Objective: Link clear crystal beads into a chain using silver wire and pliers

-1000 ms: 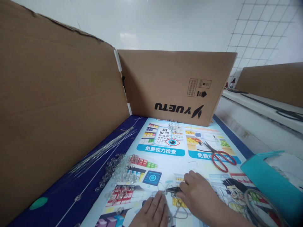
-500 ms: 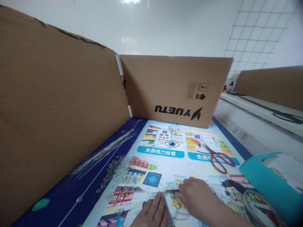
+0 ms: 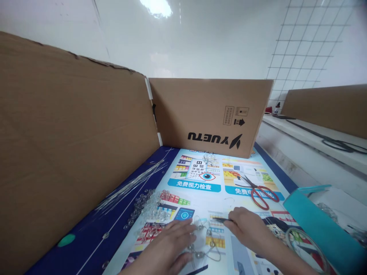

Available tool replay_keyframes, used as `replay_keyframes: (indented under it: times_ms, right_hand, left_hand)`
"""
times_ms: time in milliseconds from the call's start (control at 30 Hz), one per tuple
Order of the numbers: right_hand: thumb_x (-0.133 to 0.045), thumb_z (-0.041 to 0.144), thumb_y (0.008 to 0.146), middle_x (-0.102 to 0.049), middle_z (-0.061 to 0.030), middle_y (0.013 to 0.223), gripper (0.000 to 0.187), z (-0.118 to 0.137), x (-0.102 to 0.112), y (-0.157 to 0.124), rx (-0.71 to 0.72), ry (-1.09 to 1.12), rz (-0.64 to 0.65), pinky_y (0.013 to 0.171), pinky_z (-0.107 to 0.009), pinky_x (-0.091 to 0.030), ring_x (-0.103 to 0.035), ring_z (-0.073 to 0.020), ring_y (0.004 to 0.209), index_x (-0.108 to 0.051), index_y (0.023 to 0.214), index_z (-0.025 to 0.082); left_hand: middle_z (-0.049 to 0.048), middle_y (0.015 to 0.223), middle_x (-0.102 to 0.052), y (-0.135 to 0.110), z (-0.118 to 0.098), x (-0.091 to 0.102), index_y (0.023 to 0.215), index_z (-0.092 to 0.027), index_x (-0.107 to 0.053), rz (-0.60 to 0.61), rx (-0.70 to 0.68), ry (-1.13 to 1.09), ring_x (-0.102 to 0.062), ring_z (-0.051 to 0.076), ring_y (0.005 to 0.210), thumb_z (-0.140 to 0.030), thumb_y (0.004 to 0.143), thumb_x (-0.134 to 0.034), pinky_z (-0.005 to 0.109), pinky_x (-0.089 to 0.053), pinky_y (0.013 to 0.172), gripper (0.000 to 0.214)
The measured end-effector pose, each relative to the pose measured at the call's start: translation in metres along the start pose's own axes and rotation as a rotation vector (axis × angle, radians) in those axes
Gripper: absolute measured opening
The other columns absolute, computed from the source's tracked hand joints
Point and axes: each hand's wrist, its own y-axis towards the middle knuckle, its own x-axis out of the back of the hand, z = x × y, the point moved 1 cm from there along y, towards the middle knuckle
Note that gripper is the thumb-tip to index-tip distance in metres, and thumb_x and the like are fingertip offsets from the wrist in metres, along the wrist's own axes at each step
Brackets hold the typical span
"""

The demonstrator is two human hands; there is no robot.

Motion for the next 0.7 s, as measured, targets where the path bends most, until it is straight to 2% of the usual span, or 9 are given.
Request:
replay_keyframes:
  times_ms: [67,167,233,300,367,500,700]
  right_hand:
    - [-0.040,0.035,0.091,-0.057,-0.0046,0.079,0.027,0.003,0.004,-0.004,0.010,0.059,-0.094,0.066,-0.029,-0.036,-0.052,-0.0188,0.079,-0.058,0.078,0.020]
    - [-0.043,0.031,0.090,-0.057,-0.0048,0.086,0.018,0.027,0.005,-0.006,0.131,0.142,-0.211,0.073,-0.031,-0.036,-0.049,-0.0191,0.083,-0.057,0.086,0.020]
    - [-0.043,0.030,0.091,-0.058,-0.0040,0.088,0.016,0.047,0.001,-0.005,0.237,0.168,-0.222,0.076,-0.032,-0.034,-0.047,-0.0191,0.084,-0.056,0.088,0.020]
    - [-0.044,0.029,0.090,-0.058,-0.0028,0.089,0.014,0.058,-0.007,0.000,0.277,0.168,-0.200,0.075,-0.031,-0.034,-0.046,-0.0190,0.086,-0.056,0.089,0.021]
    - [-0.048,0.027,0.089,-0.059,-0.0018,0.088,0.010,0.058,-0.017,0.005,0.254,0.115,-0.171,0.074,-0.031,-0.033,-0.046,-0.0189,0.086,-0.055,0.087,0.021]
    - [-0.054,0.025,0.086,-0.059,-0.0009,0.089,0.005,0.038,-0.036,0.013,0.159,-0.028,-0.178,0.075,-0.032,-0.031,-0.046,-0.0191,0.088,-0.057,0.088,0.022]
    - [-0.054,0.027,0.086,-0.056,-0.0021,0.090,0.009,0.029,-0.042,0.010,0.107,-0.034,-0.229,0.077,-0.031,-0.031,-0.047,-0.0186,0.090,-0.058,0.092,0.023]
  left_hand:
    - [0.0041,0.125,-0.057,-0.002,-0.002,0.002,0.119,-0.025,-0.054,-0.071,0.075,0.027,-0.051,0.021,0.116,-0.019,0.085,-0.047,0.040,-0.044,0.095,0.035]
    - [0.0076,0.127,-0.054,0.000,-0.007,-0.013,0.121,-0.022,-0.053,-0.127,0.169,0.091,-0.051,0.024,0.116,-0.019,0.084,-0.047,0.043,-0.044,0.094,0.038]
    - [0.0111,0.133,-0.048,0.003,-0.012,-0.030,0.123,-0.018,-0.051,-0.081,0.174,0.131,-0.045,0.027,0.121,-0.024,0.081,-0.053,0.044,-0.043,0.095,0.043]
    - [0.0138,0.135,-0.045,0.004,-0.014,-0.047,0.119,-0.015,-0.055,-0.007,0.192,0.166,-0.036,0.032,0.126,-0.036,0.076,-0.061,0.046,-0.039,0.098,0.048]
    - [0.0150,0.139,-0.038,0.004,-0.013,-0.060,0.129,-0.014,-0.046,0.014,0.204,0.201,-0.030,0.032,0.130,-0.048,0.079,-0.056,0.047,-0.034,0.101,0.062]
    - [0.0141,0.145,-0.025,-0.003,-0.004,-0.070,0.142,-0.015,-0.022,0.002,0.209,0.235,-0.023,0.029,0.133,-0.052,0.086,-0.041,0.045,-0.029,0.104,0.069]
    - [0.0157,0.146,-0.020,-0.003,0.002,-0.060,0.142,-0.014,-0.022,0.036,0.222,0.178,-0.018,0.031,0.134,-0.058,0.084,-0.041,0.047,-0.026,0.105,0.075]
